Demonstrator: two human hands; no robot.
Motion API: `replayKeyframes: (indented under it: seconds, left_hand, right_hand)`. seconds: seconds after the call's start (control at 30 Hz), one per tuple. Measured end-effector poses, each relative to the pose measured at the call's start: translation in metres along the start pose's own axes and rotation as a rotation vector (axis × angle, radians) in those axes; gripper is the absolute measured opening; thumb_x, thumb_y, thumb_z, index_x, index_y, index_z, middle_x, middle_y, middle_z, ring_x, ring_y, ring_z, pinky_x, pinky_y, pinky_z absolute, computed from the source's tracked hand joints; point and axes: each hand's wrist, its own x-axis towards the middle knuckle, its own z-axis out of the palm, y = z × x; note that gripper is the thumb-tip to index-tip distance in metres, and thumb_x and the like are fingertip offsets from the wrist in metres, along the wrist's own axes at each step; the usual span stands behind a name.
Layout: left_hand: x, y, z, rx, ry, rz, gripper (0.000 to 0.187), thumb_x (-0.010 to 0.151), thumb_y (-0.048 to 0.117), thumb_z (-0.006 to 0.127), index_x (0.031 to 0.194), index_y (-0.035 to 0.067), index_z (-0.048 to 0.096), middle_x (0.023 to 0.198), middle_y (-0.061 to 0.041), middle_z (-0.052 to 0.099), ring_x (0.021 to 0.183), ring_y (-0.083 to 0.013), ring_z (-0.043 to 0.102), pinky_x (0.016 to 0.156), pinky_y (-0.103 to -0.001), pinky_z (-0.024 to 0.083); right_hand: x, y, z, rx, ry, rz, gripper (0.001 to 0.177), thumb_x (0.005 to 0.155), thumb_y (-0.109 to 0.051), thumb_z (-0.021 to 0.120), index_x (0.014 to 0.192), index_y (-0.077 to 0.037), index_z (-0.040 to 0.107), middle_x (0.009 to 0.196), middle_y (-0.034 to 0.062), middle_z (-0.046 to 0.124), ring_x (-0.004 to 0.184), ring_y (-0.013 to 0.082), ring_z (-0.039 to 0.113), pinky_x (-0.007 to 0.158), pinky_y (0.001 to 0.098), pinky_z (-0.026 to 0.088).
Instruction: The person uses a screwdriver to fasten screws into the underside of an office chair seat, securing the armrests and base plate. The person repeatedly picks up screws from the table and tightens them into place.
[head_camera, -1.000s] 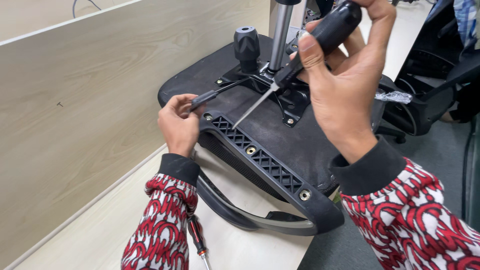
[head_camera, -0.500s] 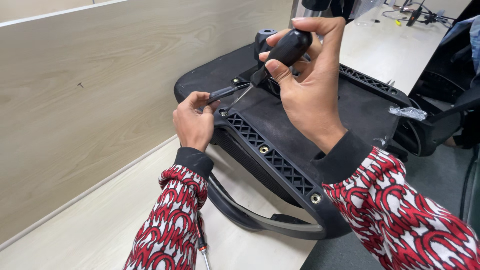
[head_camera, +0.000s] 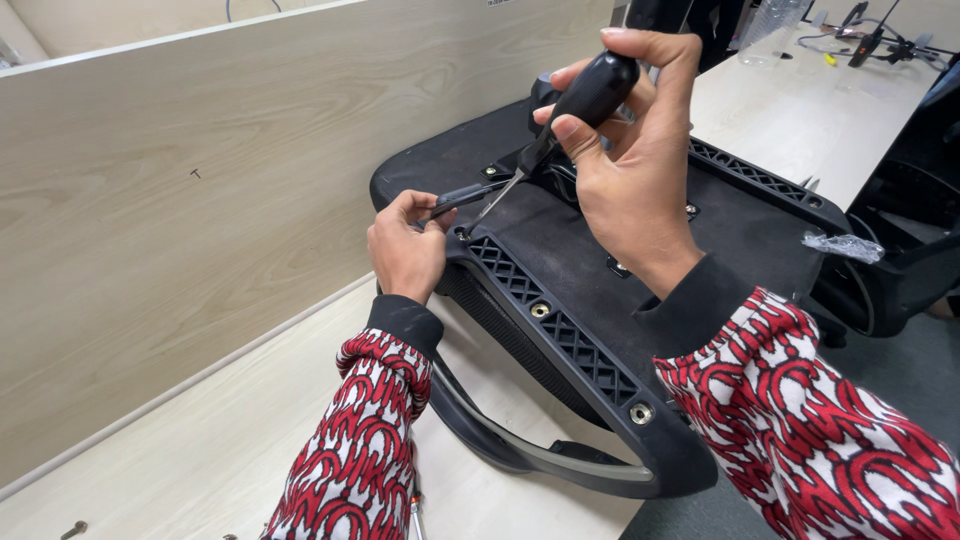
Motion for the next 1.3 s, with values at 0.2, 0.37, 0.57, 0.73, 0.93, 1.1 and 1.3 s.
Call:
replayKeyframes:
  seconds: [0.2,0.37,0.57,0.73,0.93,1.1,1.3]
  left_hand:
    - [0.002,-0.003,0.001,-0.029,-0.014,-0.015,0.017,0.078,0.013,0.084,0.09,0.006,0.076,0.084,-0.007,0.079,0.074,-0.015,0.073,0.069,-0.031,0.053]
    - [0.002,-0.005,0.004,-0.068,-0.016,-0.051,0.017,0.077,0.012,0.085,0.089,0.005,0.075,0.081,-0.005,0.078,0.073,-0.0123,0.071,0.069,-0.029,0.052]
    - [0.002,-0.009,0.005,-0.077,-0.017,-0.078,0.018,0.077,0.013,0.086,0.09,0.006,0.075,0.082,-0.004,0.078,0.073,-0.0106,0.069,0.069,-0.028,0.051]
    - [0.002,-0.01,0.009,-0.092,-0.007,-0.083,0.018,0.076,0.012,0.086,0.09,0.006,0.075,0.083,-0.003,0.079,0.073,-0.0091,0.068,0.069,-0.026,0.051]
    - [0.003,-0.014,0.01,-0.136,-0.018,-0.078,0.018,0.077,0.01,0.085,0.091,0.006,0.075,0.084,-0.002,0.079,0.074,-0.008,0.068,0.07,-0.025,0.051]
    - [0.005,-0.017,0.01,-0.112,-0.029,-0.088,0.018,0.077,0.012,0.087,0.09,0.006,0.075,0.083,-0.002,0.078,0.074,-0.0076,0.069,0.07,-0.025,0.052]
    - [0.005,-0.018,0.01,-0.134,-0.039,-0.1,0.017,0.077,0.012,0.086,0.09,0.007,0.075,0.083,-0.001,0.078,0.073,-0.0066,0.068,0.069,-0.025,0.052]
  right_hand:
    - [0.002,0.012,0.001,-0.045,-0.012,-0.035,0.05,0.111,0.003,0.068,0.139,-0.012,0.029,0.127,0.0128,0.061,0.116,0.0221,0.071,0.107,0.0367,0.062]
    - [0.013,0.017,0.0,-0.299,0.057,-0.114,0.053,0.111,-0.004,0.076,0.139,-0.011,0.031,0.12,0.0136,0.061,0.114,0.0214,0.075,0.101,0.0323,0.068]
    - [0.016,0.015,-0.003,-0.259,0.053,0.031,0.052,0.107,-0.01,0.077,0.138,-0.012,0.036,0.105,0.0098,0.071,0.086,0.017,0.081,0.07,0.0236,0.067]
    - [0.021,0.011,-0.008,-0.259,0.042,0.059,0.047,0.107,-0.011,0.076,0.135,-0.011,0.039,0.107,0.0096,0.073,0.09,0.0172,0.083,0.071,0.0235,0.07]
    - [0.015,0.01,-0.011,-0.287,0.041,0.021,0.05,0.106,-0.013,0.079,0.134,-0.011,0.039,0.107,0.0115,0.07,0.089,0.0175,0.082,0.072,0.0248,0.066]
    - [0.017,0.013,-0.007,-0.292,0.032,-0.028,0.051,0.105,-0.009,0.079,0.135,-0.013,0.038,0.108,0.0103,0.071,0.092,0.0167,0.081,0.074,0.0248,0.068]
    - [0.025,0.015,-0.019,-0.102,-0.109,0.061,0.041,0.105,0.006,0.067,0.131,-0.016,0.044,0.114,0.0064,0.07,0.1,0.0139,0.076,0.083,0.0278,0.068]
